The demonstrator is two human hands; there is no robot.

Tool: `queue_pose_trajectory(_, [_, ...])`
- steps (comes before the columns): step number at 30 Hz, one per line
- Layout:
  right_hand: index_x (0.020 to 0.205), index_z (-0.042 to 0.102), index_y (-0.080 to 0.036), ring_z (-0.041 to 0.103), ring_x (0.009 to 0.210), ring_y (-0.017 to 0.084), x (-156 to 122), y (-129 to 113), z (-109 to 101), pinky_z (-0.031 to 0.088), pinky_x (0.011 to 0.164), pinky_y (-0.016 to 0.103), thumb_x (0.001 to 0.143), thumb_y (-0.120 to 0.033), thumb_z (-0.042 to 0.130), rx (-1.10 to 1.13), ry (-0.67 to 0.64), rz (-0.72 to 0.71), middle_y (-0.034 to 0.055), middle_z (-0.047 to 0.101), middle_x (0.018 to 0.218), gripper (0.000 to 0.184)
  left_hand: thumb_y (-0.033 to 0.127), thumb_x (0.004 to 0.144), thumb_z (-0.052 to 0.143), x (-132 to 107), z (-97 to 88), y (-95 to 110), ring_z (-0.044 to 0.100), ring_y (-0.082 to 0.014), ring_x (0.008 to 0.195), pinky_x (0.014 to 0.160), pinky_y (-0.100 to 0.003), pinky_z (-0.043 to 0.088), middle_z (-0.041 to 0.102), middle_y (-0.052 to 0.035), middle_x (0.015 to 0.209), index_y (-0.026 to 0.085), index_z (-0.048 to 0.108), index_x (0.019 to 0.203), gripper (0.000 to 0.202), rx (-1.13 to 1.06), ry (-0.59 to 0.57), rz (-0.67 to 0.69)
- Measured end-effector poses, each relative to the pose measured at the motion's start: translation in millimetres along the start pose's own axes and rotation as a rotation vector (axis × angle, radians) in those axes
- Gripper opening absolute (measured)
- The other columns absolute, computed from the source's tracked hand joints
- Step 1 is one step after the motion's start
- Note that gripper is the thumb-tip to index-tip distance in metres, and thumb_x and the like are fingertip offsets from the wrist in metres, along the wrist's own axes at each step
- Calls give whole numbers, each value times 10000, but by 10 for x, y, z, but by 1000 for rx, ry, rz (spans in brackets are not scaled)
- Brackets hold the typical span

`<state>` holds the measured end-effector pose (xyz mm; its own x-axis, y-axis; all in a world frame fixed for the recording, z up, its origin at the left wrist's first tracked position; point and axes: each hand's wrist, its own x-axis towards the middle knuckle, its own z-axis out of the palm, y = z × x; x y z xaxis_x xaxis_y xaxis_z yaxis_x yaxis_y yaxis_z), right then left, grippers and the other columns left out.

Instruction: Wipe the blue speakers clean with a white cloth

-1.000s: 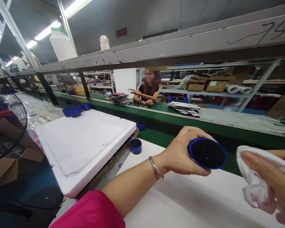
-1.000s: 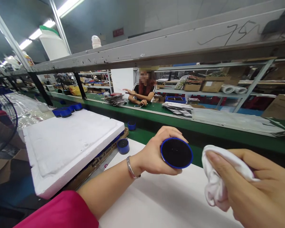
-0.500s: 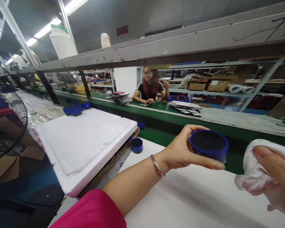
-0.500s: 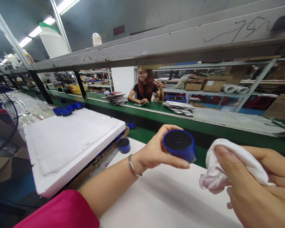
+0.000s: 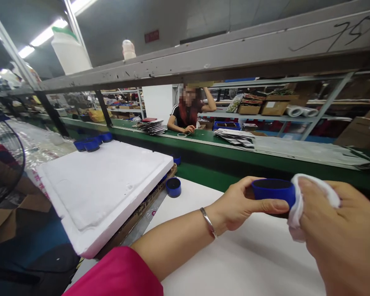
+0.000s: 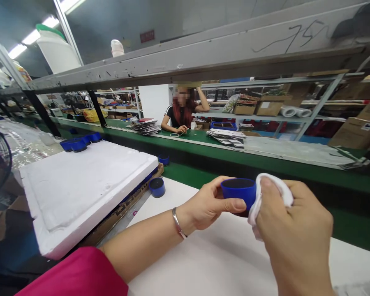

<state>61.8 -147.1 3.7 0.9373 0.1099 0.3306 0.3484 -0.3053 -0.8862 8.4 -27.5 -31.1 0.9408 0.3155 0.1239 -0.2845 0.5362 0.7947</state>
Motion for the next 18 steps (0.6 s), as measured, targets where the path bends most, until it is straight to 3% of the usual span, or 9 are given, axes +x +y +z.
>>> queue_pose_trajectory(2, [832, 659, -269, 388, 354, 186, 54, -37, -23, 282, 364, 318, 813, -549, 688, 55, -108, 101, -4, 495, 440, 283, 252, 311, 1086, 2, -5, 3, 632, -185, 961, 1031, -438, 471, 702, -37, 1014, 161, 699, 1036, 826, -9, 30, -4])
queue_pose_trajectory(6, [873, 681, -233, 450, 379, 184, 85, -64, -26, 310, 368, 278, 839, -486, 669, 36, -196, 98, 9, 534, 454, 255, 335, 351, 1096, -6, -9, 60, 645, -158, 854, 968, -394, 495, 693, -15, 900, 146, 696, 904, 708, -101, 46, -68])
queue_pose_trajectory(10, [831, 687, -218, 424, 363, 181, 173, 5, -8, 317, 359, 303, 776, -484, 720, 64, -117, 170, 5, 508, 455, 274, 340, 391, 1083, 1, 1, 96, 690, -204, 853, 873, -375, 543, 701, -40, 880, 130, 717, 893, 656, -140, 17, -113])
queue_pose_trajectory(12, [852, 713, -217, 424, 371, 188, 211, 74, 22, 312, 367, 324, 722, -524, 771, 110, -38, 156, 4, 518, 481, 338, 405, 509, 1054, 13, 22, 89, 703, -218, 869, 848, -368, 553, 697, -40, 887, 140, 713, 897, 581, -169, 66, -101])
queue_pose_trajectory(15, [820, 689, -221, 511, 461, 217, 146, 180, 150, 392, 453, 361, 736, -537, 727, 74, 62, -126, 32, 583, 578, 330, 534, 732, 937, 13, 77, 58, 645, -164, 796, 767, -312, 529, 673, -24, 862, 156, 695, 891, 476, -186, 154, -65])
queue_pose_trajectory(18, [796, 597, -222, 546, 543, 217, -65, 243, 353, 353, 497, 336, 862, -482, 624, -71, 241, -588, 65, 616, 674, 269, 601, 765, 899, -26, 146, 47, 524, -112, 668, 644, -251, 426, 585, 19, 721, 161, 639, 792, 512, -160, 207, -26])
